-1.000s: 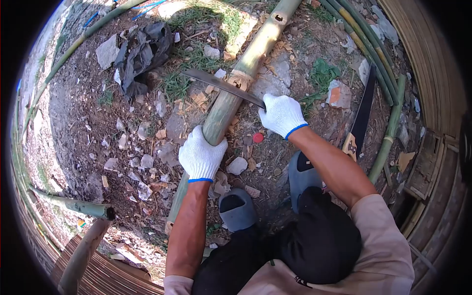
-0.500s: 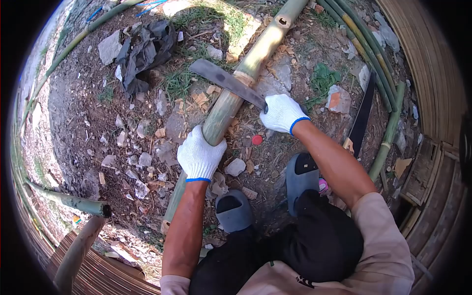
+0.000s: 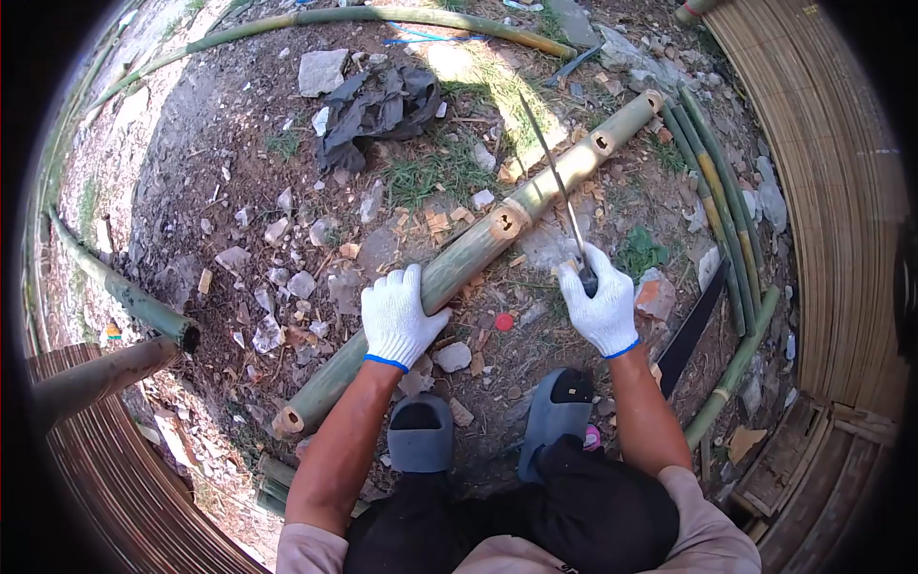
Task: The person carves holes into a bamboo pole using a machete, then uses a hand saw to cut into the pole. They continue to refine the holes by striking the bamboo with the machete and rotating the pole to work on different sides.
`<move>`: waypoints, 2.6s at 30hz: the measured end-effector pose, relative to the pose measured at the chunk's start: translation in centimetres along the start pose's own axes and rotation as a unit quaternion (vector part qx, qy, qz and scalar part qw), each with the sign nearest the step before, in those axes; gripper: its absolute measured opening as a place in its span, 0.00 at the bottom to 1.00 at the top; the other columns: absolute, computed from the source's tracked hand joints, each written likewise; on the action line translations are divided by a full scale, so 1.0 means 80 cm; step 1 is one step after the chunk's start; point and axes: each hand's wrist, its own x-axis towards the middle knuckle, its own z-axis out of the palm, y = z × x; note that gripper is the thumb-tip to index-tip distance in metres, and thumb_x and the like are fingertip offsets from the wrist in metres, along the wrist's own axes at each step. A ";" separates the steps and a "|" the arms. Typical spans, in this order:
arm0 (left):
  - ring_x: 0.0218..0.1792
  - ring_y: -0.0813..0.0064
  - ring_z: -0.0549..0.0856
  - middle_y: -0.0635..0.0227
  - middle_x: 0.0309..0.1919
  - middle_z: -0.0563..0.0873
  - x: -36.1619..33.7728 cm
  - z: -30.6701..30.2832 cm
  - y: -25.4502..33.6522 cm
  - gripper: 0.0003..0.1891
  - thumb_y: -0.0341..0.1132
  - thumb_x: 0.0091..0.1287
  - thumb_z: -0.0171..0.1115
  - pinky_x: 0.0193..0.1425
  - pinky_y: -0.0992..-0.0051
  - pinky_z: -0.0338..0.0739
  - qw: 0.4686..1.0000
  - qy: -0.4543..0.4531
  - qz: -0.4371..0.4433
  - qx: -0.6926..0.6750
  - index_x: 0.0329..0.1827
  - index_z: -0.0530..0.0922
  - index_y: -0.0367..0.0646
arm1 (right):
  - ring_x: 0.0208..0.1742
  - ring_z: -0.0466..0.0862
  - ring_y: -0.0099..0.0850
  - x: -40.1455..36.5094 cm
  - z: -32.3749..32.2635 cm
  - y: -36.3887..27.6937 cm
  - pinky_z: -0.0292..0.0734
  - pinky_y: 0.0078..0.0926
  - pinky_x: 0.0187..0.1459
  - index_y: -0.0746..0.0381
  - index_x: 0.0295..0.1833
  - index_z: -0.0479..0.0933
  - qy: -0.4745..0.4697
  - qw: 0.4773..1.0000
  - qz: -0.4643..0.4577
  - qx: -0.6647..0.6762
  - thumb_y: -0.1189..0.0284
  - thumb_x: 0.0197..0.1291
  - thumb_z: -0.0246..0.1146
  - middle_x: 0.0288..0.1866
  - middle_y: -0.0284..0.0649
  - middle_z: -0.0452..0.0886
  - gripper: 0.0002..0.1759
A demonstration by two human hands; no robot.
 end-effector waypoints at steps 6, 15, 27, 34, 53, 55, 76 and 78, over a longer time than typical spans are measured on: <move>0.52 0.52 0.88 0.56 0.48 0.88 -0.007 0.013 -0.004 0.34 0.50 0.52 0.81 0.55 0.54 0.79 0.998 -0.030 -0.055 -0.001 0.60 0.81 0.43 | 0.29 0.91 0.46 0.002 0.050 0.003 0.86 0.41 0.32 0.60 0.44 0.84 -0.065 0.992 -0.030 -0.108 0.50 0.70 0.74 0.25 0.43 0.87 0.22; 0.51 0.52 0.89 0.55 0.48 0.88 -0.004 0.006 -0.001 0.34 0.50 0.52 0.81 0.54 0.53 0.80 0.997 -0.057 -0.050 -0.006 0.60 0.81 0.42 | 0.38 0.89 0.64 0.044 0.057 0.028 0.84 0.59 0.40 0.65 0.36 0.85 -0.224 0.954 0.075 -0.186 0.35 0.76 0.57 0.31 0.60 0.87 0.40; 0.50 0.51 0.89 0.55 0.47 0.89 0.000 0.009 0.000 0.35 0.49 0.51 0.82 0.54 0.54 0.81 0.997 -0.047 -0.063 0.001 0.61 0.82 0.44 | 0.39 0.90 0.62 0.041 0.016 -0.023 0.83 0.58 0.44 0.70 0.41 0.89 -0.281 0.959 -0.014 0.032 0.27 0.73 0.52 0.32 0.64 0.87 0.50; 0.50 0.52 0.89 0.56 0.47 0.89 -0.002 0.007 0.000 0.35 0.50 0.52 0.81 0.53 0.53 0.79 0.997 -0.054 -0.059 0.003 0.61 0.81 0.43 | 0.40 0.88 0.59 0.035 0.026 -0.003 0.82 0.49 0.47 0.71 0.41 0.87 -0.307 0.928 0.211 0.004 0.34 0.75 0.58 0.34 0.63 0.87 0.44; 0.55 0.51 0.87 0.56 0.52 0.88 -0.187 -0.044 -0.146 0.38 0.51 0.48 0.85 0.61 0.54 0.80 0.993 -0.011 -0.117 0.017 0.62 0.83 0.43 | 0.24 0.76 0.19 -0.039 0.056 0.042 0.74 0.25 0.27 0.65 0.60 0.81 -0.024 0.973 0.205 0.105 0.63 0.81 0.64 0.30 0.32 0.81 0.16; 0.45 0.54 0.88 0.59 0.43 0.88 -0.171 -0.037 -0.159 0.32 0.48 0.46 0.83 0.52 0.53 0.81 0.994 -0.054 -0.098 0.018 0.54 0.85 0.45 | 0.22 0.77 0.19 -0.036 0.045 0.015 0.72 0.26 0.25 0.64 0.53 0.79 -0.044 0.969 0.210 0.122 0.62 0.84 0.60 0.29 0.33 0.81 0.14; 0.43 0.55 0.86 0.60 0.39 0.87 -0.066 -0.036 -0.138 0.29 0.52 0.43 0.81 0.48 0.56 0.81 0.998 0.014 -0.038 0.046 0.46 0.86 0.47 | 0.29 0.87 0.60 -0.050 0.161 -0.080 0.81 0.56 0.31 0.62 0.38 0.77 -0.111 0.987 -0.044 -0.108 0.60 0.79 0.65 0.25 0.56 0.83 0.18; 0.43 0.56 0.86 0.61 0.38 0.87 -0.077 -0.026 -0.133 0.27 0.52 0.42 0.81 0.47 0.57 0.81 0.999 -0.002 -0.045 0.029 0.44 0.87 0.47 | 0.26 0.85 0.57 -0.043 0.135 -0.110 0.79 0.48 0.27 0.62 0.39 0.78 -0.024 0.999 -0.028 -0.027 0.67 0.78 0.66 0.24 0.53 0.82 0.12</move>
